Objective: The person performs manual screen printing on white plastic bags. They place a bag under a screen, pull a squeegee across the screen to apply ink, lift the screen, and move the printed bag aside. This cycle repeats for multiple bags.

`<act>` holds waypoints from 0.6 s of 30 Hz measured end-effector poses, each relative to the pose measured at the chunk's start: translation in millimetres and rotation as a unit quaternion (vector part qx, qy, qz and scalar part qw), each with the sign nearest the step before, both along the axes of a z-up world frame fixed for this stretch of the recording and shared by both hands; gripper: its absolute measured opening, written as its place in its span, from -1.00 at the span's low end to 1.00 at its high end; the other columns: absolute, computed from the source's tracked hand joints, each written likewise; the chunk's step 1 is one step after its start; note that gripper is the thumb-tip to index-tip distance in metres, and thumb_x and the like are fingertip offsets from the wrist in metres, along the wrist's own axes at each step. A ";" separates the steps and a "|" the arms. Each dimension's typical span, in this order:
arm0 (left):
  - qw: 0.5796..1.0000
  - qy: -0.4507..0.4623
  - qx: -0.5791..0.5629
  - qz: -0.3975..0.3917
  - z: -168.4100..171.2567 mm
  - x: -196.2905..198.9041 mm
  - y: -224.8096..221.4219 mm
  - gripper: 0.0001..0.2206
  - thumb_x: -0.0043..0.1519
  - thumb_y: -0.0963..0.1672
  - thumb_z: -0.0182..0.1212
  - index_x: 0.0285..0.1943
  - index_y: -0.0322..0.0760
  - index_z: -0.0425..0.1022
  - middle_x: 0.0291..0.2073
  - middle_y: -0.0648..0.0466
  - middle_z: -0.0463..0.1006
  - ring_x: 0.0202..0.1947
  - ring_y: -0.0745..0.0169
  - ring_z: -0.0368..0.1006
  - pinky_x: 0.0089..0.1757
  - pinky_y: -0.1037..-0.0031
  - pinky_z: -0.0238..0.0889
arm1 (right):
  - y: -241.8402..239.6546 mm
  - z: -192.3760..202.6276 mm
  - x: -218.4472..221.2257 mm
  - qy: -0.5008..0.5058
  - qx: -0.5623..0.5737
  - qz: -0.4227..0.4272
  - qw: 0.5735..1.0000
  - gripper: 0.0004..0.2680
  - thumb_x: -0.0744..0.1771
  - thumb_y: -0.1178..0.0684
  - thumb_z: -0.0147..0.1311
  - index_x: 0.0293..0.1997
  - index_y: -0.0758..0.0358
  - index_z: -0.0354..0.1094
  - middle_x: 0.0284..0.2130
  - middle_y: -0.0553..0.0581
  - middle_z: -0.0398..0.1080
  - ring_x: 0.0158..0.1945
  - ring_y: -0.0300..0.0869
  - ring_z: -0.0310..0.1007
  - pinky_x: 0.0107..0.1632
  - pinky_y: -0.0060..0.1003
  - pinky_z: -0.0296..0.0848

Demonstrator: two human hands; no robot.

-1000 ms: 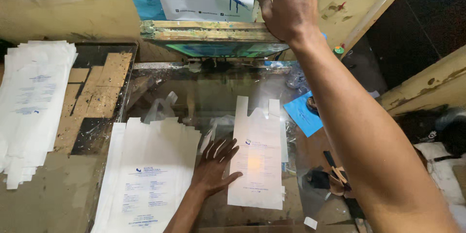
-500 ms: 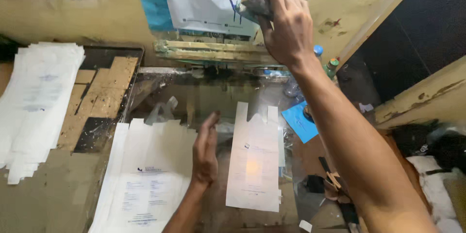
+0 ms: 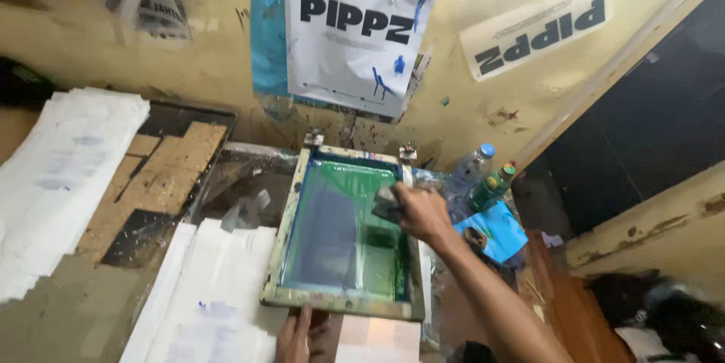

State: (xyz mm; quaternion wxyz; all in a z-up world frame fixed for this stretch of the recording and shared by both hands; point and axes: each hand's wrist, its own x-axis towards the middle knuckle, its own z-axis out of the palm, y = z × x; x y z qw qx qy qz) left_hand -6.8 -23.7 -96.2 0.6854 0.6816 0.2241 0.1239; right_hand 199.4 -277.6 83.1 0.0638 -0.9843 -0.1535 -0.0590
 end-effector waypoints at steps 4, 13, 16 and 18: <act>0.886 0.218 -0.409 -0.001 -8.8 24.4 26.0 -0.54 0.38 -0.08 0.17 0.17 -0.79 0.57 -0.08 -0.53 0.70 -0.22 -0.39 0.62 -0.22 0.16 0.48 | 10.2 -39.8 45.6 -0.083 -0.080 0.094 0.989 -0.70 0.24 0.16 0.11 0.06 0.02 0.24 -0.28 0.21 0.56 -0.26 0.16 0.56 -0.01 0.03 0.38; 0.882 0.226 -0.409 0.065 51.4 11.9 17.3 -0.56 0.31 -0.05 0.27 0.10 -0.65 0.53 -0.10 -0.52 0.67 -0.17 -0.33 0.61 -0.21 0.06 0.48 | 29.8 3.3 -76.2 0.052 -0.050 0.225 0.972 -0.69 0.33 -0.11 0.30 0.07 0.15 0.32 -0.28 0.23 0.56 -0.30 0.24 0.52 -0.26 0.14 0.47; 0.895 0.191 -0.399 0.064 31.5 14.2 12.8 -0.61 0.29 -0.06 0.30 0.05 -0.61 0.55 -0.13 -0.47 0.70 -0.21 -0.32 0.64 -0.35 0.11 0.47 | 24.8 -1.2 -78.8 -0.027 -0.025 0.181 0.983 -0.60 0.27 0.18 0.29 0.22 0.19 0.27 -0.15 0.36 0.59 -0.24 0.14 0.64 0.13 0.26 0.47; 0.891 0.182 -0.412 0.059 17.3 10.6 12.3 -0.67 0.28 -0.08 0.32 -0.03 -0.54 0.49 -0.17 -0.48 0.68 -0.22 -0.36 0.65 -0.34 0.10 0.49 | 23.5 23.2 -75.4 0.024 -0.022 0.124 0.992 -0.65 0.28 0.05 0.28 0.12 0.12 0.22 -0.15 0.30 0.59 -0.25 0.26 0.57 0.05 0.20 0.42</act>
